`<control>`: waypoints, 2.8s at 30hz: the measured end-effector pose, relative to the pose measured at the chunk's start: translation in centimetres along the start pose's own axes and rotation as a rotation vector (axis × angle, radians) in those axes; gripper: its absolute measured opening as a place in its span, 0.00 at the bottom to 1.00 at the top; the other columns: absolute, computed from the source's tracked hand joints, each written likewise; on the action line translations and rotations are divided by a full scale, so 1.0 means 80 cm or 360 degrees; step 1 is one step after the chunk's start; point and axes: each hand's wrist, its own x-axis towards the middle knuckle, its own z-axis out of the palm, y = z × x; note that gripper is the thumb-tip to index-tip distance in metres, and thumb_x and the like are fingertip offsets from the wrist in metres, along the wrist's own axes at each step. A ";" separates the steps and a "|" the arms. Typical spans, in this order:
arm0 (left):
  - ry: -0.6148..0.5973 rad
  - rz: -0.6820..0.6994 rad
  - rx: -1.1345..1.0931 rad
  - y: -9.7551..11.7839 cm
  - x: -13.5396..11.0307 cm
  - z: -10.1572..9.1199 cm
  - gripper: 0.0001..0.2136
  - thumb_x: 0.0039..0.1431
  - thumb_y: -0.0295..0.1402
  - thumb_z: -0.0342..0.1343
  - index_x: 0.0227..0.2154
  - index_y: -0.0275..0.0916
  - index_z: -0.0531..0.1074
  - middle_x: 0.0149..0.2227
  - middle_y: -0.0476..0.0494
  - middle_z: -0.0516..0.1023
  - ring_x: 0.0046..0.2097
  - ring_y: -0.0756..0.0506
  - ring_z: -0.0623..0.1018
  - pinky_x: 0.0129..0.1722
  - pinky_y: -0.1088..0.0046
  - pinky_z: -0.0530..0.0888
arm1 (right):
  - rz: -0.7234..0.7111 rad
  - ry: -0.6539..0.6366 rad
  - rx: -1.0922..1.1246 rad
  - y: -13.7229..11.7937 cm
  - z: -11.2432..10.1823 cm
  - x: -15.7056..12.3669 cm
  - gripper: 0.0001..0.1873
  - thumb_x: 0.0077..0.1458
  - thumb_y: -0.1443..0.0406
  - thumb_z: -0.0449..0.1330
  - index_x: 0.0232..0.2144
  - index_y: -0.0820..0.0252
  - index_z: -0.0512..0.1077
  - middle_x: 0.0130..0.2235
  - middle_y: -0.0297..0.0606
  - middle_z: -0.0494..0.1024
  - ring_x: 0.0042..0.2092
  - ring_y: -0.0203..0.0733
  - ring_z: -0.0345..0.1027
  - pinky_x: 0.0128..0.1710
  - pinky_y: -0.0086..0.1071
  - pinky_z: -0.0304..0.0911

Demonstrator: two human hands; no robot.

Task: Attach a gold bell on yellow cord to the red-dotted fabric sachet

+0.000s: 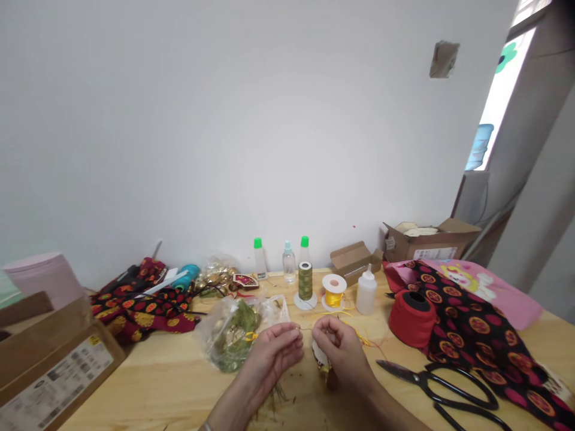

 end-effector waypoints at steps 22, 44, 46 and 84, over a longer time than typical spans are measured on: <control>-0.0099 0.0032 0.0098 -0.006 0.007 -0.003 0.08 0.40 0.26 0.62 0.27 0.31 0.72 0.25 0.45 0.76 0.25 0.54 0.74 0.28 0.80 0.72 | -0.0223 -0.0015 -0.0446 0.005 -0.002 -0.003 0.09 0.46 0.63 0.52 0.21 0.63 0.64 0.17 0.27 0.57 0.19 0.30 0.48 0.18 0.24 0.46; 0.0120 0.0252 0.0310 -0.009 0.011 -0.002 0.14 0.27 0.29 0.67 0.22 0.32 0.71 0.14 0.53 0.71 0.18 0.56 0.69 0.21 0.81 0.69 | -0.0475 0.0046 -0.0917 0.003 -0.004 -0.005 0.06 0.45 0.68 0.53 0.19 0.62 0.66 0.17 0.27 0.59 0.20 0.30 0.51 0.19 0.23 0.47; 0.0120 0.0264 0.0304 -0.009 0.011 -0.002 0.15 0.27 0.29 0.67 0.22 0.32 0.71 0.14 0.54 0.71 0.17 0.56 0.69 0.21 0.81 0.68 | -0.0486 0.0054 -0.0921 0.004 -0.003 -0.006 0.06 0.45 0.68 0.53 0.19 0.62 0.66 0.17 0.27 0.59 0.20 0.30 0.51 0.19 0.23 0.48; -0.0054 0.0751 0.1257 -0.016 -0.004 0.012 0.27 0.43 0.28 0.55 0.49 0.36 0.58 0.20 0.52 0.73 0.24 0.49 0.72 0.24 0.79 0.66 | -0.0257 -0.0062 -0.0784 0.015 0.000 0.002 0.11 0.45 0.64 0.56 0.18 0.60 0.75 0.17 0.29 0.58 0.22 0.32 0.52 0.21 0.24 0.47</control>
